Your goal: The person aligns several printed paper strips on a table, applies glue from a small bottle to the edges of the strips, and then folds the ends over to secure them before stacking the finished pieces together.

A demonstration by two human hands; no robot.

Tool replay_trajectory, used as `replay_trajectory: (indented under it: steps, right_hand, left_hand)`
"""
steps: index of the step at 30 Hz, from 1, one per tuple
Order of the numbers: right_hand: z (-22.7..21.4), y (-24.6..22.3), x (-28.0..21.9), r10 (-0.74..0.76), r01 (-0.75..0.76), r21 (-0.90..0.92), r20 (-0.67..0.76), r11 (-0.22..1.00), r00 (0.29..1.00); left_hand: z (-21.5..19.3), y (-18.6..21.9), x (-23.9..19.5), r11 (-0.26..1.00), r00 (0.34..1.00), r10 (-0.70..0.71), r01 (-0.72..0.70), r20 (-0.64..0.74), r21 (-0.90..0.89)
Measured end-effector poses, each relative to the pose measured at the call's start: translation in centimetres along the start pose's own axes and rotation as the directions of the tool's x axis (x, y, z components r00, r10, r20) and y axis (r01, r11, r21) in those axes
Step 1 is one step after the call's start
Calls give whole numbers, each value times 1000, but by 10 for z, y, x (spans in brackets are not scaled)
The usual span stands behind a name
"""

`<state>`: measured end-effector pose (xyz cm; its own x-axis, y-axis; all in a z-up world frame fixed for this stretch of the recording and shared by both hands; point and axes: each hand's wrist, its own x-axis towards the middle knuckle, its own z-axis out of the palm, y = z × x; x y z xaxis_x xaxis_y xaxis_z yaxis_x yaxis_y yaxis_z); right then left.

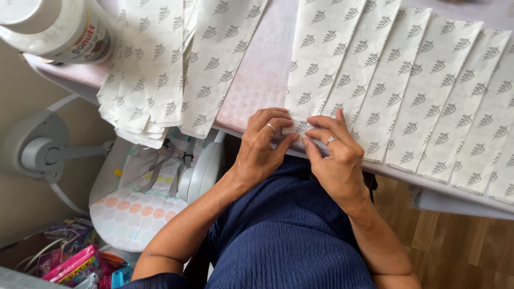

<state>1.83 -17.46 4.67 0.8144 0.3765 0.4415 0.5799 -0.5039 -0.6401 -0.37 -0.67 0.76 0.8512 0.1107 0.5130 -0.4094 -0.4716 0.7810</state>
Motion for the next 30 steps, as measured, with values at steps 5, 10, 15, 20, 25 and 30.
replay_trajectory:
  steps: [5, 10, 15, 20, 25, 30]
  right_hand:
    - [-4, -4, 2, 55, -56, 31, 40, 998, 998]
    - [-3, -1, -2, 39, -39, -2, 34, 999, 999]
    - [3, 3, -9, -44, 57, -141, 95, 988, 994]
    - [6, 3, -14, -71, 98, -180, 151, 979, 986]
    - [4, 2, -11, -74, 102, -168, 166, 981, 983]
    - [0, -6, -4, -92, 115, -138, 159, 984, 983]
  left_hand:
    - [-16, 7, 10, 994, 996, -80, 83, 49, -71]
    - [-58, -22, 19, 971, 995, 93, -82, -37, 223]
    - [-82, -30, 22, 728, 972, -115, -59, 206, 684]
    - [-39, -18, 35, 814, 957, -86, -94, 279, 573]
    - [-1, -35, 37, 795, 962, -27, -145, 272, 590]
    - [-1, -33, 37, 913, 994, 36, -75, 104, 400]
